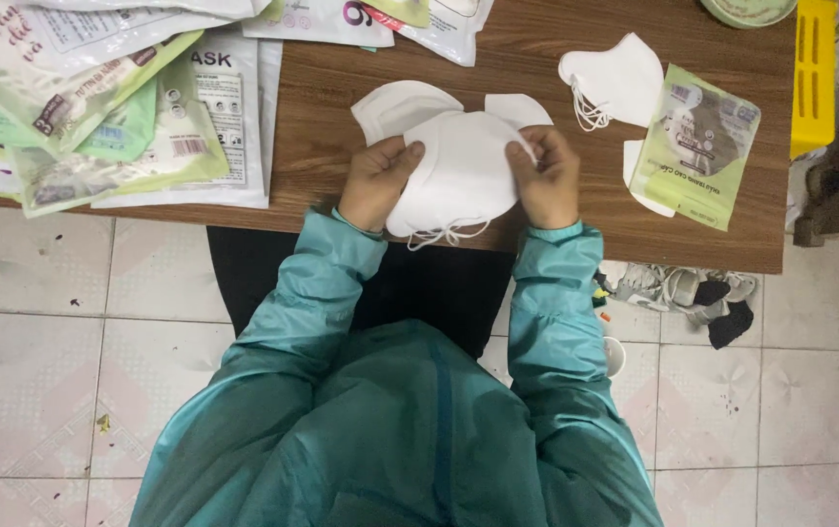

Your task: Stacking individual face masks into a neat pile on a wooden table

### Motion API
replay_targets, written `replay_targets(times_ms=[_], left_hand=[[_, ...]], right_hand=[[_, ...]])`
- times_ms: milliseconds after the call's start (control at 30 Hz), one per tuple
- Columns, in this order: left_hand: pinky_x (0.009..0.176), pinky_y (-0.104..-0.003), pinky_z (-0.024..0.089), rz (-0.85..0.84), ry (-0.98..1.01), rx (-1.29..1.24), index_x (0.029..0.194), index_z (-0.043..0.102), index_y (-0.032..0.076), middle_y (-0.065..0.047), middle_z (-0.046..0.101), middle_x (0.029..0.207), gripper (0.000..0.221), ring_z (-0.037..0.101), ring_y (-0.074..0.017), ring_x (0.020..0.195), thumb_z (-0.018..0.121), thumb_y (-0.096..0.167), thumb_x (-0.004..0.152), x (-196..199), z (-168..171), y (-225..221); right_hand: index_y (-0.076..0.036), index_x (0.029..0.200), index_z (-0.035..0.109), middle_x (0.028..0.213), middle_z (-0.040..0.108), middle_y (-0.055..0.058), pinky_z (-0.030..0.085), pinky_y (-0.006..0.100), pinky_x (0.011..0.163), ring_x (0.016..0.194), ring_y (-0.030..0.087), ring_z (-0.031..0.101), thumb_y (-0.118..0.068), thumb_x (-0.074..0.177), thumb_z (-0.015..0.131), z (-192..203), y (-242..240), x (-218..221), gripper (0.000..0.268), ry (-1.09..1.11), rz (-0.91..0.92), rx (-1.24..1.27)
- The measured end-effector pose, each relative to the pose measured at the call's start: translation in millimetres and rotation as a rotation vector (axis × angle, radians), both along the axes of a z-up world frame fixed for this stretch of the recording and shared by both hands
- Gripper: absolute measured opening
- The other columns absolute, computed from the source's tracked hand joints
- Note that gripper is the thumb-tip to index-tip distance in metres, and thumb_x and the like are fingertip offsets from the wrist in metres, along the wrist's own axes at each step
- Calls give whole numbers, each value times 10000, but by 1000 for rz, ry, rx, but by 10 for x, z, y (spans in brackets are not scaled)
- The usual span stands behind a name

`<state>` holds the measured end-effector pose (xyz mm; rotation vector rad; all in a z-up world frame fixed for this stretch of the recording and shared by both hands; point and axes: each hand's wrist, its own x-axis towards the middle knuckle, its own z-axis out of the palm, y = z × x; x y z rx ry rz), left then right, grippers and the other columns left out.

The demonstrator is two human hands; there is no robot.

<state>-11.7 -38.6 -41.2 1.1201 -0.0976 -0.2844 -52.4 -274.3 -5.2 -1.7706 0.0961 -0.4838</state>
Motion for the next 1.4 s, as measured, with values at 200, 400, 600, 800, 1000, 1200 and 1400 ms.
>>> replay_targets(times_ms=[200, 400, 600, 800, 1000, 1200, 1400], left_hand=[[645, -248, 592, -16, -15, 9, 1073, 748, 28, -100, 761, 863, 189, 670, -122, 749, 719, 205, 1015, -49, 102, -11], [635, -250, 582, 43, -22, -13, 1026, 749, 51, -88, 741, 807, 135, 677, -125, 714, 685, 170, 1022, 5, 74, 51], [688, -284, 612, 79, 41, -115, 1065, 745, 38, -104, 761, 853, 155, 701, -138, 734, 688, 177, 1024, 2, 254, 53], [651, -276, 609, 66, 51, -24, 1040, 747, 51, -98, 757, 834, 160, 700, -142, 697, 664, 187, 1035, 122, -50, 13], [672, -303, 625, 107, 61, -5, 1071, 744, 46, -108, 760, 855, 189, 710, -154, 723, 672, 217, 1036, 168, -156, -7], [656, -280, 623, 153, 63, 56, 1053, 751, 61, -96, 754, 837, 159, 704, -146, 706, 661, 191, 1033, 220, -330, -32], [686, -312, 641, 132, 66, 6, 1083, 751, 69, -113, 773, 892, 175, 721, -155, 744, 663, 214, 1042, 257, -317, -65]], right_hand=[[-31, 1057, 709, 761, 669, 49, 494, 244, 654, 696, 127, 606, -47, 954, 760, 141, 331, 8, 116, 68, 113, 39], [-58, 1040, 724, 876, 691, 163, 562, 427, 713, 822, 350, 704, -96, 1022, 721, -60, -151, 115, 43, 17, -190, -354], [-138, 1294, 650, 1221, 631, 163, 541, 593, 870, 1129, 431, 596, -521, 854, 874, -93, -391, 217, 625, 499, -369, -961], [-141, 1028, 766, 845, 745, 62, 579, 412, 700, 830, 322, 744, -305, 771, 947, -450, -654, 408, 355, 426, -315, -679], [-105, 948, 735, 797, 655, 102, 525, 342, 722, 776, 259, 675, -82, 860, 830, -531, -709, 454, 132, -33, -333, -259], [-56, 1273, 543, 1127, 713, 148, 679, 351, 857, 987, 265, 747, -30, 956, 742, 135, -442, 364, 375, -76, -62, 491], [-53, 1308, 611, 1068, 719, 80, 649, 307, 795, 923, 193, 730, -38, 867, 803, 63, -23, 323, 481, 57, 118, 403]])
